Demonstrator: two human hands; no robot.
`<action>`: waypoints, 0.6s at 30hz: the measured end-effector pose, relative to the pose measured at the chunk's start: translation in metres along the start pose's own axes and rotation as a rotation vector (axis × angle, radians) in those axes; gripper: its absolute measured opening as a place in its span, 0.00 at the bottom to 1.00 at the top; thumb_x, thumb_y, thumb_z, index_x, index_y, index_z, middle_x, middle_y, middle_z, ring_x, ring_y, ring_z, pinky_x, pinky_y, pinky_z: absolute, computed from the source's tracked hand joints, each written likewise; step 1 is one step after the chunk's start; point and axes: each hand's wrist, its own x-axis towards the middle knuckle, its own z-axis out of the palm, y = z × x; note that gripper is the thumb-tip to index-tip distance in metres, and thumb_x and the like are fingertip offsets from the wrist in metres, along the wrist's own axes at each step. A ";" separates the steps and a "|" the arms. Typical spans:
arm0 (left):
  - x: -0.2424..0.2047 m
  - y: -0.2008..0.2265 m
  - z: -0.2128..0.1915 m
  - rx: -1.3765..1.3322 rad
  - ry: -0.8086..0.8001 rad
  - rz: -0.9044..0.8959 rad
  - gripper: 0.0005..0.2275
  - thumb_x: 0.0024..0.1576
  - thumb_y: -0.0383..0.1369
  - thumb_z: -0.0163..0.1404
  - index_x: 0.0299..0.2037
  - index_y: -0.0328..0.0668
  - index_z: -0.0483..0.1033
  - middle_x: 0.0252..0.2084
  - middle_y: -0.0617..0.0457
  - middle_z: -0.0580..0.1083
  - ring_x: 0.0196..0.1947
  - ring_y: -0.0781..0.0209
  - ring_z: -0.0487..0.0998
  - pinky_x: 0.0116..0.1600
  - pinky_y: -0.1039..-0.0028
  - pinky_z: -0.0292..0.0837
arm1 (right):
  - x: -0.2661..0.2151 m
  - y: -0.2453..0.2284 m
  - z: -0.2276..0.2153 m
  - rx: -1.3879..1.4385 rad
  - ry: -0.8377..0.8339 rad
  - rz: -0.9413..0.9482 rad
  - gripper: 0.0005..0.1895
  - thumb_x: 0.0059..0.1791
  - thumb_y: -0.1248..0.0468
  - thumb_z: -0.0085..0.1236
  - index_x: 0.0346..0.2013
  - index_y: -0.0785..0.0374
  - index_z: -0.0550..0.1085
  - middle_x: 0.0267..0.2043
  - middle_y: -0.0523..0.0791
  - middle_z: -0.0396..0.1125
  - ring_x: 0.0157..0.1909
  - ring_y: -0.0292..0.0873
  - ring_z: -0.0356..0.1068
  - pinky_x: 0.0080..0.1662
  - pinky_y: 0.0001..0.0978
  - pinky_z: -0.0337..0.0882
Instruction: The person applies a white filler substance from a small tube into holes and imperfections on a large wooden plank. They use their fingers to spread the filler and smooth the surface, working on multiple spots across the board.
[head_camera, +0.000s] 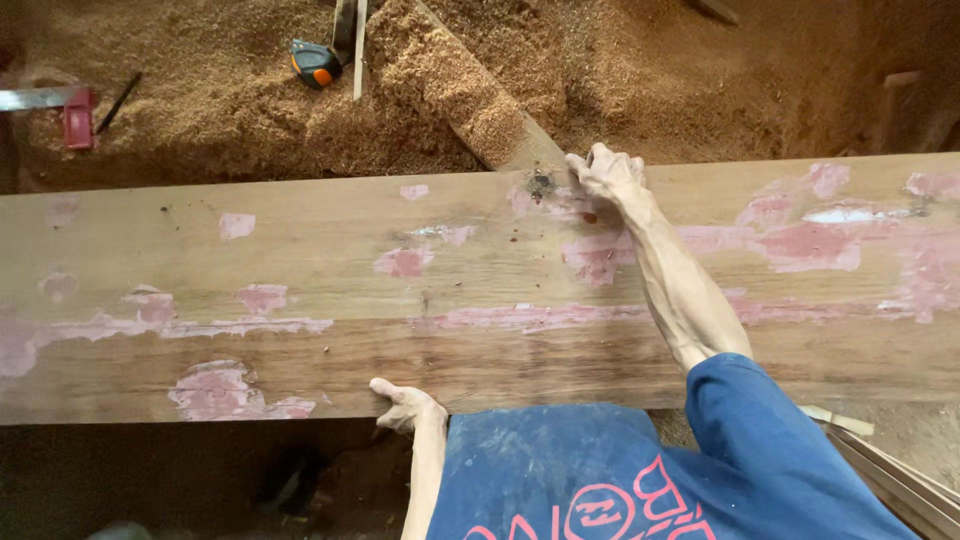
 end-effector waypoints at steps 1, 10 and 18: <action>-0.001 0.002 -0.001 0.010 -0.004 0.009 0.41 0.56 0.67 0.43 0.60 0.29 0.63 0.53 0.28 0.73 0.48 0.32 0.77 0.50 0.49 0.73 | 0.003 -0.001 -0.002 0.001 0.008 0.008 0.37 0.54 0.31 0.38 0.48 0.62 0.74 0.47 0.60 0.73 0.50 0.59 0.72 0.58 0.60 0.61; 0.012 0.000 -0.003 -0.128 -0.024 -0.061 0.41 0.52 0.67 0.49 0.58 0.30 0.68 0.54 0.31 0.74 0.49 0.35 0.77 0.51 0.51 0.75 | -0.001 -0.007 -0.004 -0.057 -0.017 0.008 0.38 0.55 0.33 0.35 0.44 0.63 0.80 0.48 0.58 0.74 0.51 0.58 0.73 0.55 0.60 0.60; 0.049 0.002 -0.007 -0.556 -0.401 -0.344 0.50 0.49 0.67 0.49 0.69 0.27 0.54 0.67 0.38 0.66 0.59 0.41 0.75 0.60 0.51 0.75 | -0.025 -0.011 -0.018 -0.238 0.186 -0.126 0.29 0.58 0.48 0.31 0.41 0.59 0.81 0.45 0.53 0.76 0.44 0.58 0.75 0.52 0.62 0.64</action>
